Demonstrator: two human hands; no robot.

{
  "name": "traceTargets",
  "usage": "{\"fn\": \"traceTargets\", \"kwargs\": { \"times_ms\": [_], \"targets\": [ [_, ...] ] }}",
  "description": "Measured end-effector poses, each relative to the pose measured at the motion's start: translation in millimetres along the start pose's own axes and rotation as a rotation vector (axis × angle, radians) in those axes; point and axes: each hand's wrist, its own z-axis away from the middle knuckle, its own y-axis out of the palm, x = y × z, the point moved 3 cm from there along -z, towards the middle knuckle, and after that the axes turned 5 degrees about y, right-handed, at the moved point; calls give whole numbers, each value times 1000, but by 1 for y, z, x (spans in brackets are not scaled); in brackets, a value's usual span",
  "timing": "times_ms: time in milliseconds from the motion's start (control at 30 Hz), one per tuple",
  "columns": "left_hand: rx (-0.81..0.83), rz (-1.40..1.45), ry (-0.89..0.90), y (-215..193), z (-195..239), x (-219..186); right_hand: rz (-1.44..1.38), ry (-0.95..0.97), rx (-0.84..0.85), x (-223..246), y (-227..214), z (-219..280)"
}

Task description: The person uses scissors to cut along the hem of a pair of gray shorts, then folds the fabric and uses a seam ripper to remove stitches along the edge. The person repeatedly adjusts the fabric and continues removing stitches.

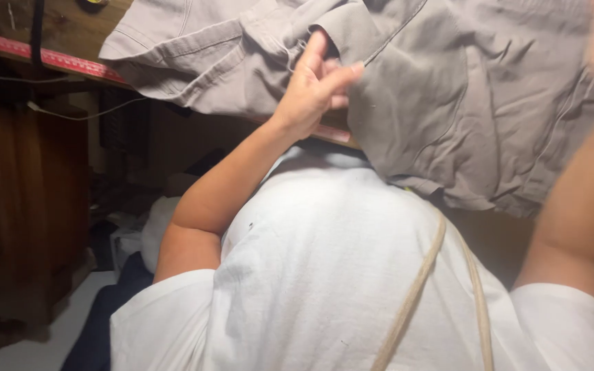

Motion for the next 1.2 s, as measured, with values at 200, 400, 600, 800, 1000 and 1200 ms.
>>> {"fn": "traceTargets", "kwargs": {
  "times_ms": [200, 400, 600, 800, 1000, 1200],
  "targets": [
    [185, -131, -178, -19, 17, 9, -331, -79, -82, 328, 10, 69],
    [580, -1099, 427, -18, 15, -39, -181, 14, -416, 357, 59, 126],
    [656, -1945, 1181, 17, -23, -48, -3, 56, -557, 351, 62, 145],
    [1219, -1346, 781, 47, -55, -37, 0, 219, -545, 309, 18, 184],
    [1274, -984, 223, 104, -40, -52, -485, 658, -223, 217, -96, 200],
    [1087, -1102, 345, 62, -73, -2, -403, 610, 231, 190, -90, 131]
  ]
}}
